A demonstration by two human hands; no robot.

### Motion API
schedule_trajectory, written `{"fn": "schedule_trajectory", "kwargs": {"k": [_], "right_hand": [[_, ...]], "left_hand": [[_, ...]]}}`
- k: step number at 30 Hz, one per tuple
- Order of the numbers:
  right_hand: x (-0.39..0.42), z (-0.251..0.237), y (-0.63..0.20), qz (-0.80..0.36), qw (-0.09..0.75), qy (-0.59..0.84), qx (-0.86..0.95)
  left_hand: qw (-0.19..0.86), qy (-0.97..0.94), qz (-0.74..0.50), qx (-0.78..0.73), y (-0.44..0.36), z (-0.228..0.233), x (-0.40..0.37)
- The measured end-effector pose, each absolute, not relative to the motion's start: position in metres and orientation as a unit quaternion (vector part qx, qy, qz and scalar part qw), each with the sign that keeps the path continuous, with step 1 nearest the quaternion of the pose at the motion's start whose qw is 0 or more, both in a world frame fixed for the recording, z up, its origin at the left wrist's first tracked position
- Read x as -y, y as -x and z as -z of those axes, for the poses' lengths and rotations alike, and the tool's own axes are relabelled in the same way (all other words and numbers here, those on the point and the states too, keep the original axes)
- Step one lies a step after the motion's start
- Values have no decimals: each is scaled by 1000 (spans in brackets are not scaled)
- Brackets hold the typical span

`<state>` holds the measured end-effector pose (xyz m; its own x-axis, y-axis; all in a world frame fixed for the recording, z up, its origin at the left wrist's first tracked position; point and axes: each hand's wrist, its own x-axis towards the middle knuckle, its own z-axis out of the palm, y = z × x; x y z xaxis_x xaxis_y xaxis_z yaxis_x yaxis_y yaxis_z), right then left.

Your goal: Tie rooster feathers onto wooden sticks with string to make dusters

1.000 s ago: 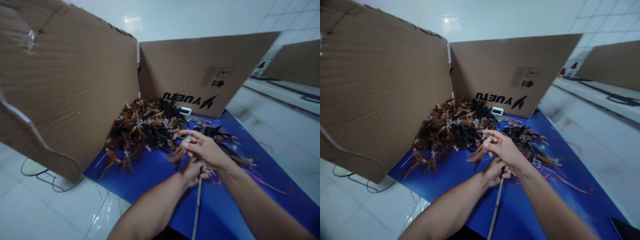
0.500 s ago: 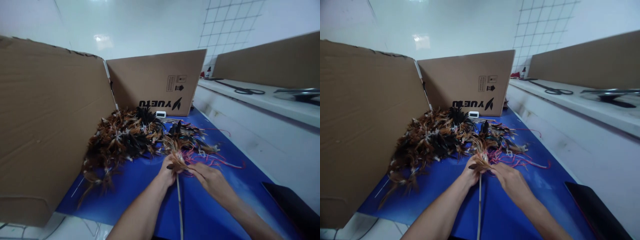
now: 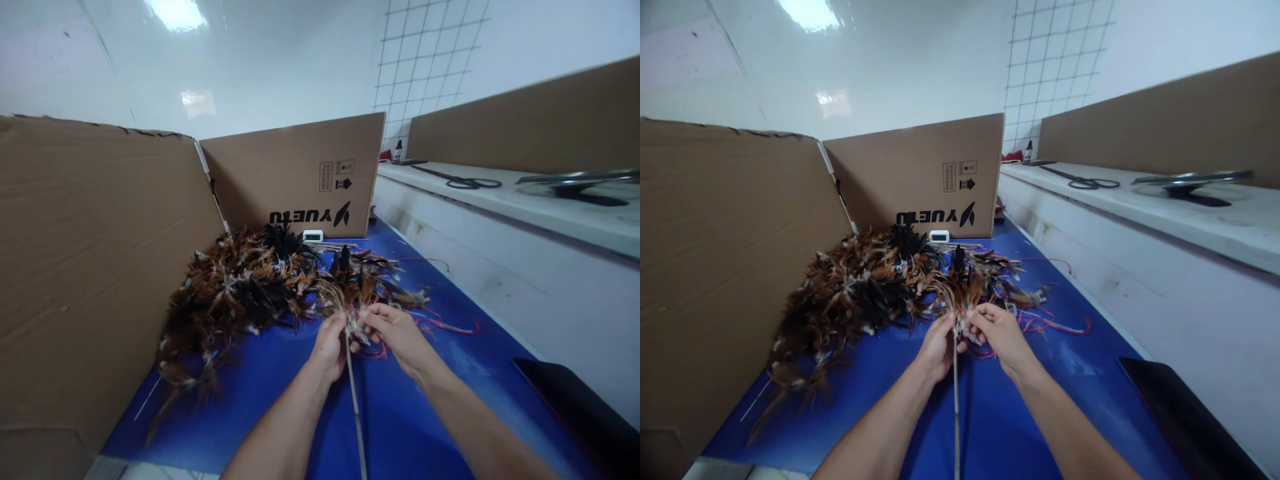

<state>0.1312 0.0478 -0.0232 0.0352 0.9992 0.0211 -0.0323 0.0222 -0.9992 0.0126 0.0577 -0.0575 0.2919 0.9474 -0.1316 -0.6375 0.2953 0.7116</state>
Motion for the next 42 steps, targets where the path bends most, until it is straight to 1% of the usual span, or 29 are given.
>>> {"fn": "schedule_trajectory", "kwargs": {"k": [7, 19, 23, 26, 30, 36, 42], "right_hand": [[-49, 31, -125, -483, 541, 507, 465], [-49, 43, -121, -557, 555, 466, 407], [-49, 45, -123, -534, 554, 472, 430], [-50, 45, -125, -527, 546, 482, 438], [-49, 43, -127, -557, 531, 476, 426], [-49, 43, -135, -587, 487, 478, 435], [-54, 48, -143, -598, 478, 480, 429]], "left_hand": [[743, -262, -532, -310, -16, 54, -54], [756, -289, -510, -291, -15, 54, -53], [752, -310, -507, -285, -15, 55, -53], [752, -320, -504, -280, -15, 53, -51], [757, -319, -503, -268, -15, 50, -49], [759, -336, -490, -269, -14, 50, -48], [758, -358, -459, -294, -13, 51, -48]]}}
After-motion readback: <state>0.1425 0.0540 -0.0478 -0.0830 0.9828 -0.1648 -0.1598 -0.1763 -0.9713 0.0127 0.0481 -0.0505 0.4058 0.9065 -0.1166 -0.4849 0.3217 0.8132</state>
